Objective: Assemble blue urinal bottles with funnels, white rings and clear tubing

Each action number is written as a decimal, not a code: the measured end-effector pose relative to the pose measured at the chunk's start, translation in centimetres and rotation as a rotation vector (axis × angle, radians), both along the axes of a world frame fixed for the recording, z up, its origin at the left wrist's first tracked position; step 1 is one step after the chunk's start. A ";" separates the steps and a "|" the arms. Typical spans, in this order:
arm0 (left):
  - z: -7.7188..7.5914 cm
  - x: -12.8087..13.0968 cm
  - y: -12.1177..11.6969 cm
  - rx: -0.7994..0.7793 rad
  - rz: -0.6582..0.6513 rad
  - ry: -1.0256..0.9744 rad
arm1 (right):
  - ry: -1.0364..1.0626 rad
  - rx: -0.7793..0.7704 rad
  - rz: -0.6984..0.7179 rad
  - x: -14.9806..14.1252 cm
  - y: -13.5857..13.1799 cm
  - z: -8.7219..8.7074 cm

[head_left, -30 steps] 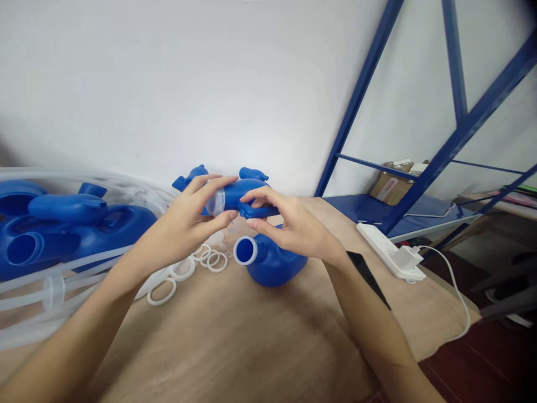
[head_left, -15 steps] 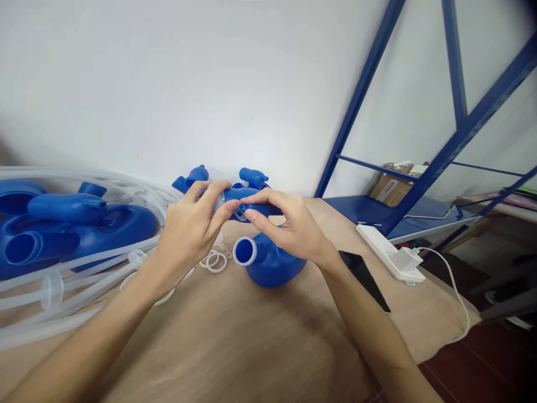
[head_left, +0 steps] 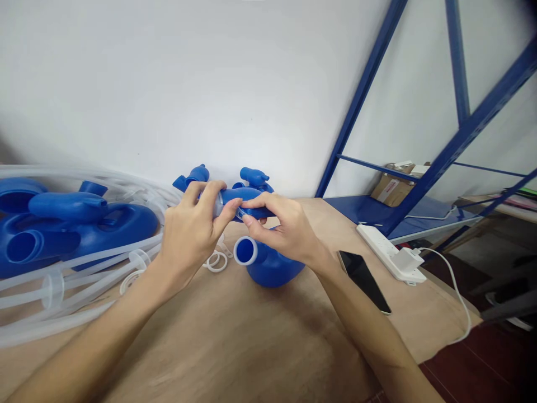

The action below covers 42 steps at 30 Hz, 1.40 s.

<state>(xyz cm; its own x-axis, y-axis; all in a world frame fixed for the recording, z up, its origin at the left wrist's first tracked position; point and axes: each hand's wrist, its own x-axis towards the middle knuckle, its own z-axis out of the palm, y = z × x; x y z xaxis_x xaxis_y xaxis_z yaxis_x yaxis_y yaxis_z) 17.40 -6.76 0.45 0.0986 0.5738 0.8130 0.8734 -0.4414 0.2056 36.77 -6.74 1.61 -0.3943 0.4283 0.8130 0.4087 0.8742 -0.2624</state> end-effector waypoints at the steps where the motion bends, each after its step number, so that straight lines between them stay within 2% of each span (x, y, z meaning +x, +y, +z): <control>1: -0.1 0.1 -0.1 0.006 0.003 -0.003 | -0.001 0.045 -0.018 -0.2 0.0 -0.2; 4: -0.3 0.3 -0.4 0.046 0.018 -0.015 | 0.006 0.173 -0.079 -0.8 0.0 -1.0; 8: -0.5 0.6 -0.6 0.114 0.035 -0.026 | 0.139 0.199 -0.102 -1.3 0.2 -2.1; 13: -0.9 0.4 0.0 0.222 -0.069 -0.077 | 0.138 0.275 -0.053 -1.6 -0.3 -1.8; 20: -1.8 0.2 0.9 0.203 -0.102 -0.121 | 0.098 0.100 -0.061 -2.2 -1.9 -0.7; 22: -1.6 0.3 0.9 0.208 -0.158 -0.132 | 0.086 0.083 -0.059 -2.1 -2.1 -0.4; 24: -1.0 0.4 0.5 0.179 -0.269 -0.133 | 0.070 0.042 -0.074 -1.4 -1.9 0.2; 28: 1.1 -0.2 -0.5 -0.116 -0.507 -0.068 | 0.150 -0.063 -0.192 2.7 0.2 1.8; 30: 1.9 -1.3 -0.2 -0.237 -0.473 0.039 | 0.204 -0.102 -0.341 5.9 2.2 2.2; 32: 2.0 -2.8 0.7 -0.385 -0.348 0.230 | 0.142 -0.213 -0.508 9.2 4.6 1.8; 34: 1.2 -4.2 2.2 -0.665 -0.255 0.444 | 0.017 -0.333 -0.665 11.9 6.9 0.6; 36: -0.4 -4.7 3.7 -0.992 -0.262 0.600 | -0.113 -0.461 -0.781 13.7 8.9 -1.2; 37: -1.4 -4.6 4.3 -1.096 -0.268 0.653 | -0.166 -0.522 -0.810 14.2 9.8 -2.2; 39: -3.5 -3.7 5.3 -1.193 -0.268 0.744 | -0.284 -0.553 -0.791 14.6 11.2 -4.3; 42: -5.9 -2.0 5.8 -1.194 -0.248 0.815 | -0.380 -0.543 -0.723 14.4 12.4 -7.0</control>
<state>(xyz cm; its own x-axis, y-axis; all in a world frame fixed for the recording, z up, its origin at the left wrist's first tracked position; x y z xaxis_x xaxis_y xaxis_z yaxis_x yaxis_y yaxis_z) 15.44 -0.93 -5.43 0.4826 0.7515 -0.4499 0.8528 -0.5202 0.0460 51.15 5.70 -5.40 -0.0846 0.9479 0.3070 0.9384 0.1795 -0.2954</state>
